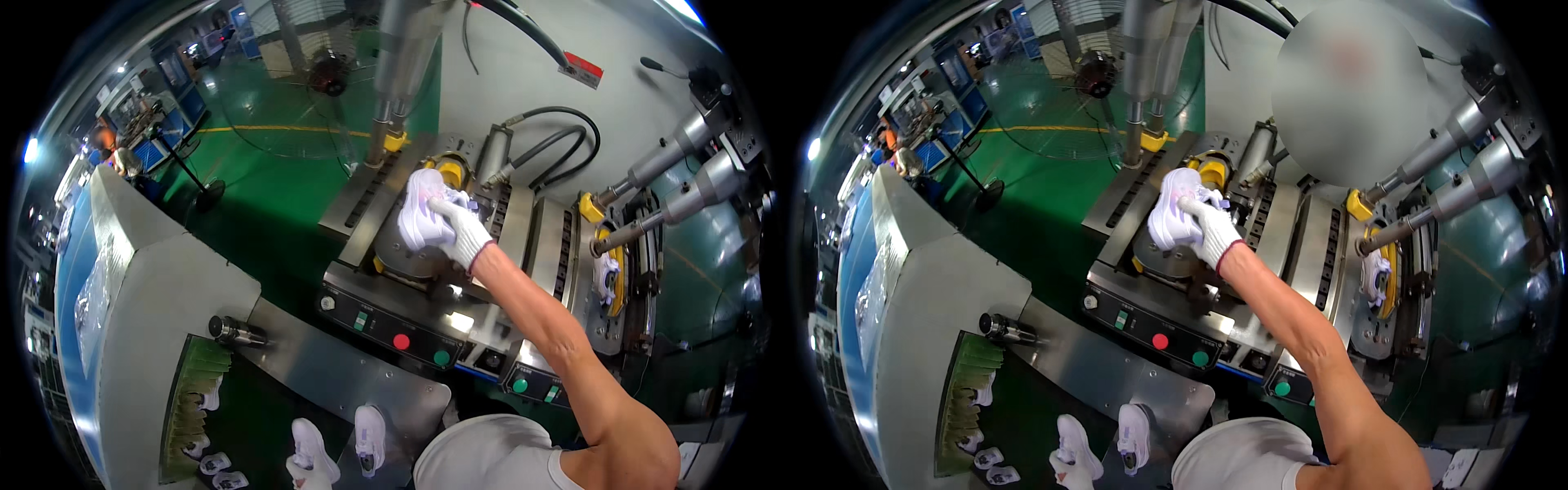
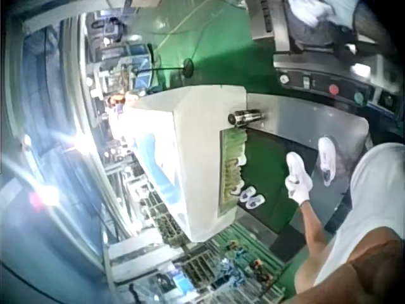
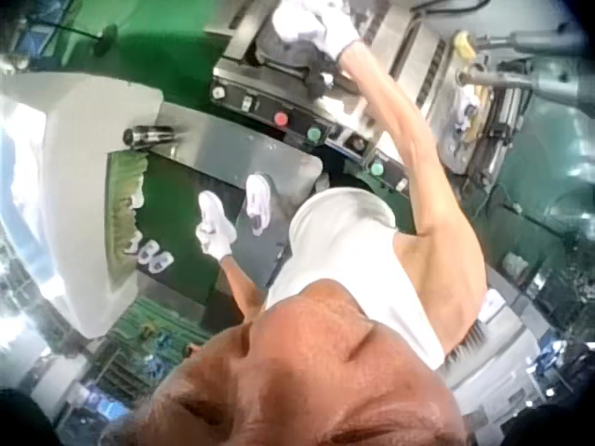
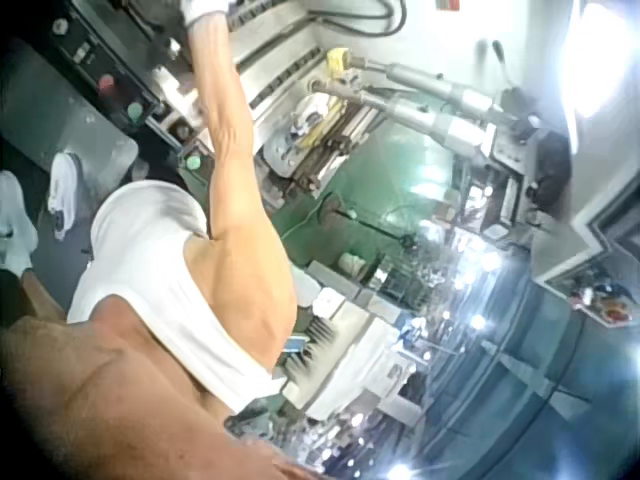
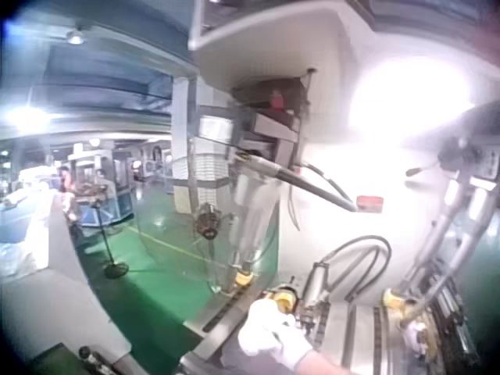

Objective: The person repeatedly picks up white sneakers from a conveyor belt, places them into an industrial lasting or pressing machine, and then removes them to place them on a secondary conveyor belt.

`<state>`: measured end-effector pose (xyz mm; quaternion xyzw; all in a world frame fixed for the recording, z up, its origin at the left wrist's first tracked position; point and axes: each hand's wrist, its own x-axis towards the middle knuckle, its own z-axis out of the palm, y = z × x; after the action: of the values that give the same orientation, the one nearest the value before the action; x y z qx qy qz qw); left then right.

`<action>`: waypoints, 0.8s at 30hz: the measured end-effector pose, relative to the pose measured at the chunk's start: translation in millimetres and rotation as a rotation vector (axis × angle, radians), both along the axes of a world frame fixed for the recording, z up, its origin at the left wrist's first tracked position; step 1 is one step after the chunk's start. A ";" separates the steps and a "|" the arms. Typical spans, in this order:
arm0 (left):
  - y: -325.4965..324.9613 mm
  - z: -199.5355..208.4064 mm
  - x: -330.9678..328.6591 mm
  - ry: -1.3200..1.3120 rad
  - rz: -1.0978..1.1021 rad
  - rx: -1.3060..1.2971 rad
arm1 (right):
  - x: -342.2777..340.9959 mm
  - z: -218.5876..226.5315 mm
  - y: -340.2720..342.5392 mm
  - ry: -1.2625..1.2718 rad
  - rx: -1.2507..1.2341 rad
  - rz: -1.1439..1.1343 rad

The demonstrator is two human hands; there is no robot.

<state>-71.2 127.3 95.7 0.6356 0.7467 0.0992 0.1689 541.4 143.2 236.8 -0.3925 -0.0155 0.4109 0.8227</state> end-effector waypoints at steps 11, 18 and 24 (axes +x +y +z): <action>-84.9 -74.2 21.5 -0.199 -0.113 -0.019 | 191.5 -201.4 111.6 -1.023 -1.503 -0.108; -88.6 -79.3 23.1 -0.321 0.004 -0.171 | 140.2 -166.9 112.9 -0.616 -1.473 -0.423; -93.8 -67.4 33.0 -0.322 0.027 -0.228 | 130.8 -167.1 124.6 -0.786 -1.515 -0.501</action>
<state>-38.2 33.4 28.2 0.5783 0.7248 0.1167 0.3558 672.2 267.8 69.7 -0.9358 0.0657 -0.0458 0.3433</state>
